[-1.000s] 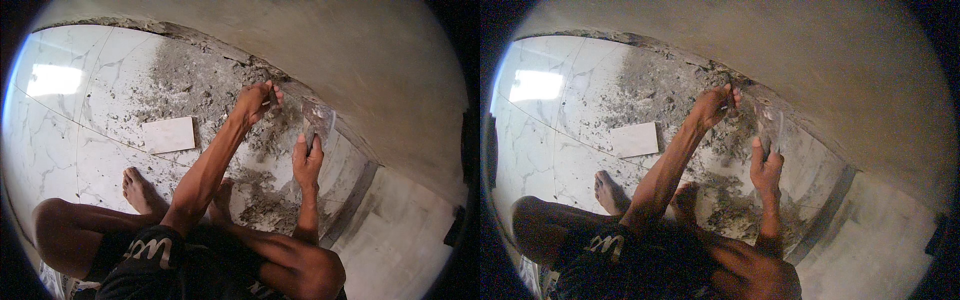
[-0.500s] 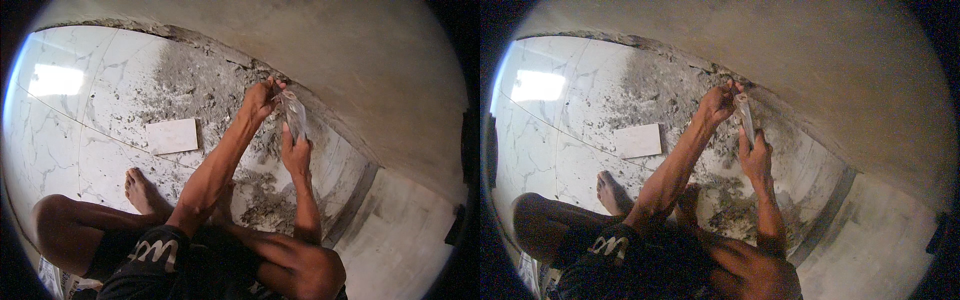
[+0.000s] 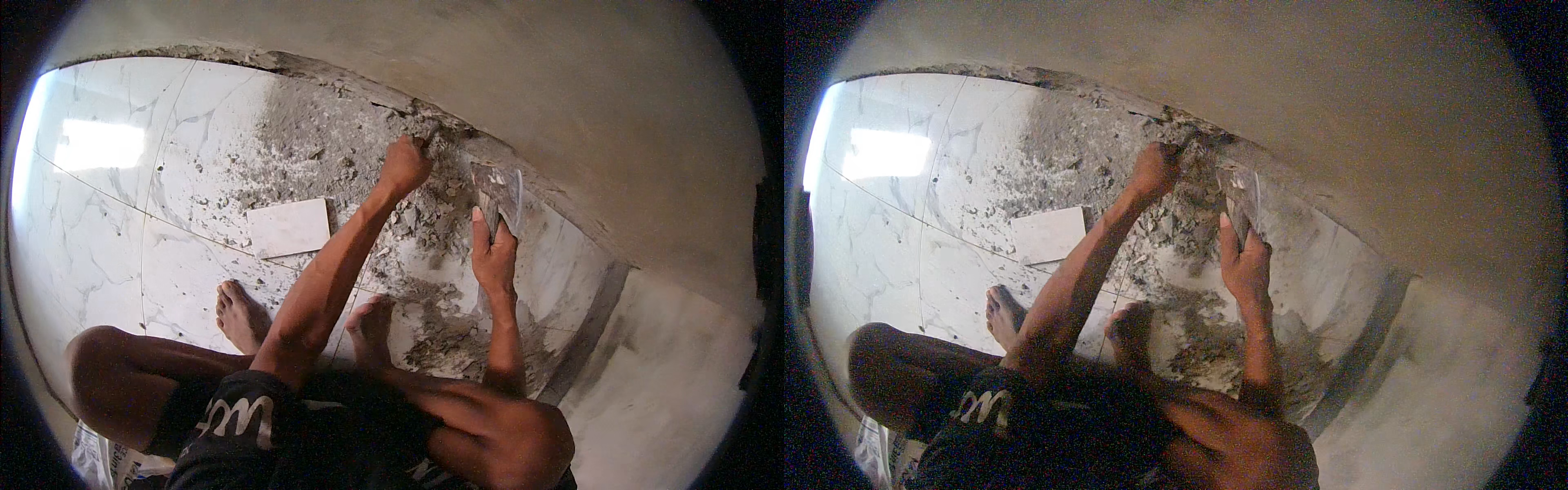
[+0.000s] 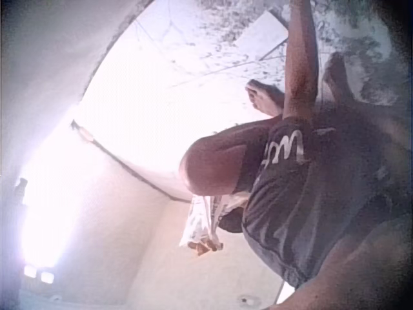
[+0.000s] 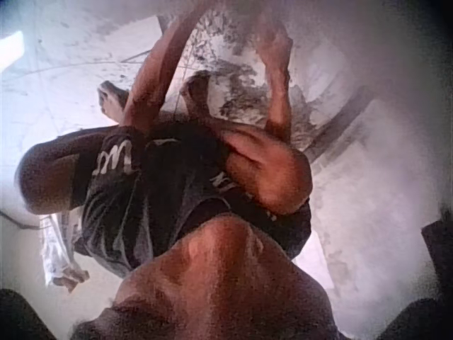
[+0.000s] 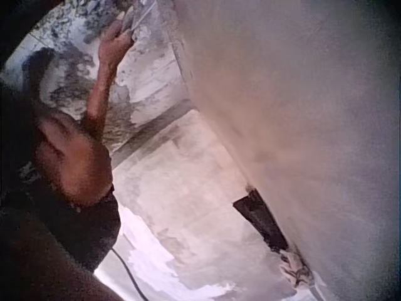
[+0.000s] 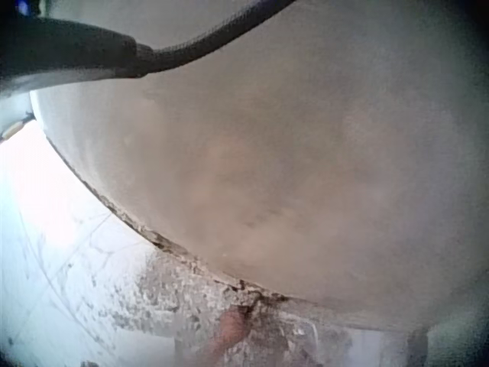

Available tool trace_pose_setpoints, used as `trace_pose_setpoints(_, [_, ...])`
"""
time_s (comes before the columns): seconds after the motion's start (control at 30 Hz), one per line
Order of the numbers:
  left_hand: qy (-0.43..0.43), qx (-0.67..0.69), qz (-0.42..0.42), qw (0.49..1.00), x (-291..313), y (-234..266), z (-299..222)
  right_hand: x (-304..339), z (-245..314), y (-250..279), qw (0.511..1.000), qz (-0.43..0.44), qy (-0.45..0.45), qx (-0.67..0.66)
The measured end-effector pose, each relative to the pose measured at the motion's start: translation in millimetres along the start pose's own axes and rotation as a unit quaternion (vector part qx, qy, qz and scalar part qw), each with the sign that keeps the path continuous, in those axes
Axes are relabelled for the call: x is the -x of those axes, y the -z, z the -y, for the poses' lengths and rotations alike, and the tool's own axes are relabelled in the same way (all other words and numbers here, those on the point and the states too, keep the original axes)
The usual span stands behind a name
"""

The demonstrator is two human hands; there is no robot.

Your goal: The person sits on the floor and uses a scraper to remove old adhesive or debris from the edge of a tiled floor. The person repeatedly scrapes the same area along the wall base, clearing away residue.

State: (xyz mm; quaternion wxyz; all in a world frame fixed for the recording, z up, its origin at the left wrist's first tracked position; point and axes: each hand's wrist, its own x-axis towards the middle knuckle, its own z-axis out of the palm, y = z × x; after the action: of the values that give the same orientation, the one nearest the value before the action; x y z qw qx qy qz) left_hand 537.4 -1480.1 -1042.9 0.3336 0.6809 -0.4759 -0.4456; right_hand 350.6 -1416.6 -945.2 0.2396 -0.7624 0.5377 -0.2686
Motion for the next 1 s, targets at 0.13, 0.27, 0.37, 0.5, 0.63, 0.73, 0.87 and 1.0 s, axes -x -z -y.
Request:
trace_pose_setpoints(0.13, [-0.109, -0.147, -0.054, 0.982, 9.1, 5.8, 28.5, 7.0, -12.3, 15.5, 0.975, 0.107, -0.191, 0.040])
trace_pose_setpoints(0.27, [-0.066, -0.166, -0.028, 0.984, 33.6, 32.6, 0.9, 17.4, -14.6, 22.0, 0.968, 0.107, -0.226, 0.018])
trace_pose_setpoints(0.37, [-0.145, -0.220, -0.108, 0.959, 20.7, 13.4, -0.5, 22.1, -26.2, 16.9, 0.985, 0.056, -0.165, 0.020])
trace_pose_setpoints(0.5, [-0.136, -0.285, -0.126, 0.940, 21.4, -4.2, -4.1, 22.1, -34.3, 19.7, 0.977, 0.083, -0.194, 0.010])
trace_pose_setpoints(0.63, [-0.139, -0.311, 0.034, 0.940, 17.6, 40.3, -18.1, 23.3, -39.9, 19.4, 0.959, 0.133, -0.245, 0.050])
trace_pose_setpoints(0.73, [-0.144, -0.298, 0.077, 0.941, 29.9, 40.1, -29.4, 33.6, -52.3, 23.5, 0.947, 0.137, -0.264, 0.119])
trace_pose_setpoints(0.87, [-0.087, -0.339, -0.043, 0.936, 27.8, 40.9, -17.1, 42.2, -52.8, 23.8, 0.927, 0.156, -0.283, 0.189])
trace_pose_setpoints(1.0, [-0.121, -0.307, -0.093, 0.939, 27.5, 22.5, 1.1, 64.8, -66.2, 19.6, 0.912, 0.165, -0.270, 0.260])
